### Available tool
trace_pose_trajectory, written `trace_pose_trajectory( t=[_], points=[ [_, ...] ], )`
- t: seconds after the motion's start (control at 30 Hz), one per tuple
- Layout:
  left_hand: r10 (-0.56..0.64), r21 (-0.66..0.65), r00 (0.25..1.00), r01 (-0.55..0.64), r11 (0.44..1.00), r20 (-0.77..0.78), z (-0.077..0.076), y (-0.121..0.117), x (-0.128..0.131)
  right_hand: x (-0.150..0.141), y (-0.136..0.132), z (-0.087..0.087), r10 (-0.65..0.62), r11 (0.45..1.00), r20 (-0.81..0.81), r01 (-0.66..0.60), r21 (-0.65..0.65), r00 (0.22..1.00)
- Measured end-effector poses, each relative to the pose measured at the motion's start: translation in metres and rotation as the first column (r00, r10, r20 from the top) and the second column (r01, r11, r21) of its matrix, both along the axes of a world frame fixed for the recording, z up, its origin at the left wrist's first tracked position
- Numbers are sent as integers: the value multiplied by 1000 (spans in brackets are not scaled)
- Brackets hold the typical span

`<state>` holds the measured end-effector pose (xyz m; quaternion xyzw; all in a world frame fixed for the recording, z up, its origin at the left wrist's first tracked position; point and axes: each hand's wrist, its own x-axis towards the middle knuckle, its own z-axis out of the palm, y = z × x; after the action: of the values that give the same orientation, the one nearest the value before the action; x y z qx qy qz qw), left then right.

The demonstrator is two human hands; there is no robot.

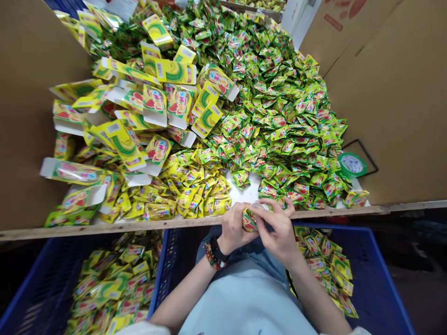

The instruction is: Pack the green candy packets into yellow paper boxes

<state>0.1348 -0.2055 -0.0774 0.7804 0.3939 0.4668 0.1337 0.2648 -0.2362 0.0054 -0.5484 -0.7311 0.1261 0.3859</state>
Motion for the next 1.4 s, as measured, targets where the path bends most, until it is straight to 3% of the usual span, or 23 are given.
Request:
trace_pose_trajectory(
  t=[0.1,0.23,0.3,0.4,0.47,0.53,0.6,0.7,0.8,0.93,1.0,1.1,1.3,1.4],
  points=[
    [41,19,999,-41,999,4,1,2,2,-4,0,-3,-47,999,22,46,26,999],
    [74,23,996,-73,997,-43,-2,3,5,-5,10,-6,-13,984,-17,10,-178,1000],
    [63,-12,997,-63,998,-53,-3,3,4,-3,12,-8,-14,981,-49,4,-196,999],
    [72,-83,996,-76,994,-49,-4,3,1,-3,10,-16,-160,985,-171,146,-93,972],
    [96,-70,995,-97,993,-23,-6,3,0,-5,8,-25,-262,965,-361,229,-131,895],
    [65,12,998,-65,998,9,-10,2,0,-9,9,-35,-304,940,-574,143,-309,760],
    [6,92,1000,-9,996,28,-14,2,2,-13,13,-42,-334,875,-718,-83,-477,611],
    [-15,94,999,11,995,38,-18,1,5,-16,17,-46,-328,799,-791,-295,-524,516],
    [18,71,999,-21,997,52,-20,0,5,-16,15,-45,-206,842,-782,-302,-448,588],
    [38,-2,999,-38,999,34,-20,-1,5,-11,7,-45,1,926,-586,-222,-306,810],
    [43,-28,999,-43,999,15,-20,-1,6,-9,6,-45,69,962,-481,-186,-198,874],
    [66,-27,998,-66,997,-25,-17,1,7,-11,7,-46,55,985,-422,-119,-125,905],
    [39,-58,999,-40,998,-20,-10,2,7,-11,10,-46,-68,976,-464,-38,-216,883],
    [33,-79,999,-33,996,-6,-11,2,7,-6,11,-43,-36,968,-448,-79,-236,893]
  ],
)
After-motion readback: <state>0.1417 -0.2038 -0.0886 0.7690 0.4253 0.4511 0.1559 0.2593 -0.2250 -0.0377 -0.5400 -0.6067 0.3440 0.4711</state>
